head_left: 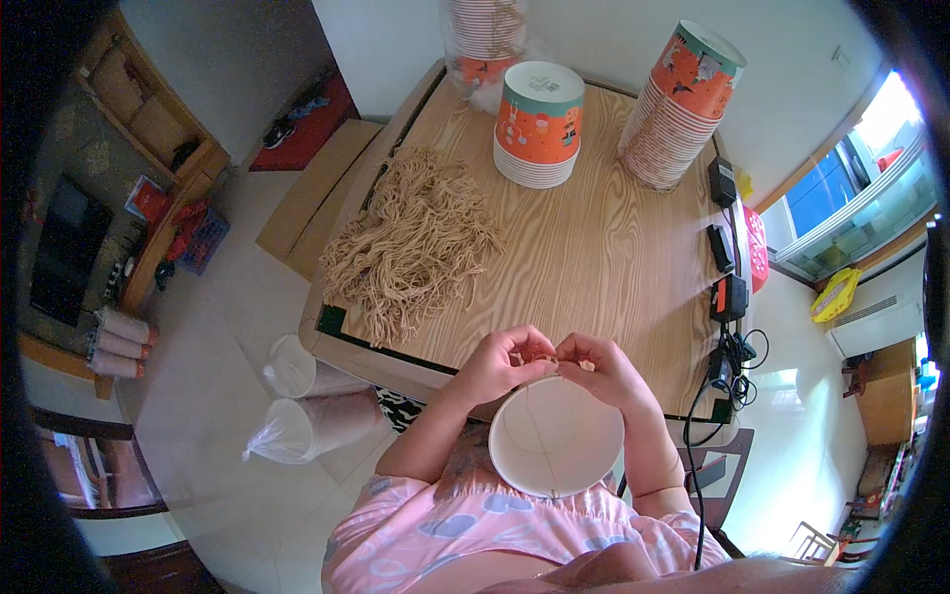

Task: Attaching string handles to paper buckets for packaging.

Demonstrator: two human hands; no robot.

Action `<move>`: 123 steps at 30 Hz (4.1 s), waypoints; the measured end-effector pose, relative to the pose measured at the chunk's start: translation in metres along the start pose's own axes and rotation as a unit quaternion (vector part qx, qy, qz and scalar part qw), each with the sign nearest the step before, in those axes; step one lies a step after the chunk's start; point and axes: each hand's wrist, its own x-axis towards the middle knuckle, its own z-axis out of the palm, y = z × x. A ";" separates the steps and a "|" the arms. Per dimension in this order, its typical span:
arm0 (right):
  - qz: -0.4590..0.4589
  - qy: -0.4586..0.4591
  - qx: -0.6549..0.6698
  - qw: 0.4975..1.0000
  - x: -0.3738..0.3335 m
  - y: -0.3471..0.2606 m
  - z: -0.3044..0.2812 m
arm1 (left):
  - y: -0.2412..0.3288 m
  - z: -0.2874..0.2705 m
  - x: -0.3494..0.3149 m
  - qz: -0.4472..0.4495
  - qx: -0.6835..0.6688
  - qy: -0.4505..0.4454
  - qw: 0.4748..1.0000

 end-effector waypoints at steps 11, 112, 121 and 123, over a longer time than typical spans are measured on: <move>0.005 0.004 -0.004 1.000 0.000 -0.003 0.002 | -0.005 0.002 0.001 0.039 0.037 0.051 0.997; 0.066 -0.019 0.141 0.988 0.005 0.014 -0.004 | -0.002 0.003 0.002 0.031 0.076 0.035 0.996; 0.122 -0.049 0.232 0.964 0.006 0.004 -0.006 | -0.009 0.002 0.004 0.016 0.051 0.061 0.997; 0.124 -0.049 0.246 0.960 0.006 0.005 -0.006 | -0.009 0.002 0.004 0.019 0.052 0.062 0.997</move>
